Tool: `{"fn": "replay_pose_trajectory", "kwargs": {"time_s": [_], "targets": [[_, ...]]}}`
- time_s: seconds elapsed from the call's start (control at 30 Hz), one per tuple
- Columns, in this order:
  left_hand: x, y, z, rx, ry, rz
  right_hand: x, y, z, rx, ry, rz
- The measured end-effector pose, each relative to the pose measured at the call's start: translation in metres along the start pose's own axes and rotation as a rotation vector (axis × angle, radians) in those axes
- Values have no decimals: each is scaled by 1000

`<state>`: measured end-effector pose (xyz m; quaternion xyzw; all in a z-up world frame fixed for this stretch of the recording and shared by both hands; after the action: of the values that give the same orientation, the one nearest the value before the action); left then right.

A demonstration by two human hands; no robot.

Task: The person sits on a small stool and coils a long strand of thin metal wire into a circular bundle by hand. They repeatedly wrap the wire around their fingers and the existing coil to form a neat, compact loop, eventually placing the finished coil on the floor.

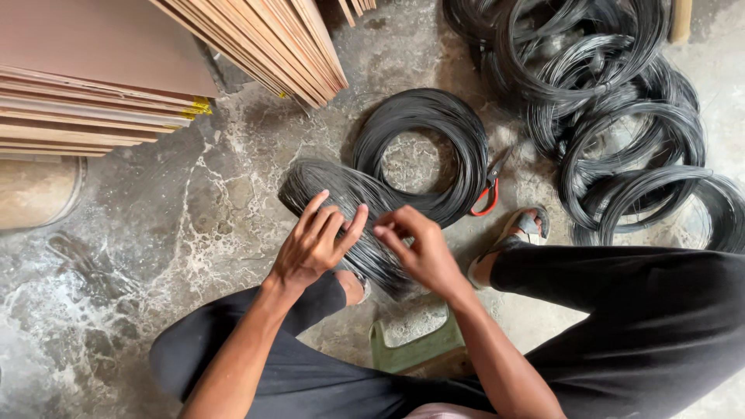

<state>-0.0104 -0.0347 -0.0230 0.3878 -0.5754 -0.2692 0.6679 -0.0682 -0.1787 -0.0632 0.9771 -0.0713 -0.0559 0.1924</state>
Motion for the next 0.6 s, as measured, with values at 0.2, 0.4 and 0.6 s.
{"fn": "replay_pose_trajectory", "kwargs": {"time_s": [0.2,0.4,0.6], "targets": [[-3,-3,-3,91,15,81,-16,-20,-14,-103,58,52],[12,9,-2,83,66,65,-9,5,-44,-7,205,-91],[10,4,-5,64,37,48,22,26,128,-516,-323,573]]}}
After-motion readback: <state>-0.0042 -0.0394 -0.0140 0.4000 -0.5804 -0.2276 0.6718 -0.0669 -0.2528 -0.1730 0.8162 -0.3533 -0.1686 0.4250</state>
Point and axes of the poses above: each hand's wrist, its own x-axis towards the middle knuckle, its own y-axis out of the back of the hand, z = x × y, the point moved 3 cm from there along x, towards the middle knuckle, and after that the axes turned 12 degrees about -x, right-handed, at the moved point
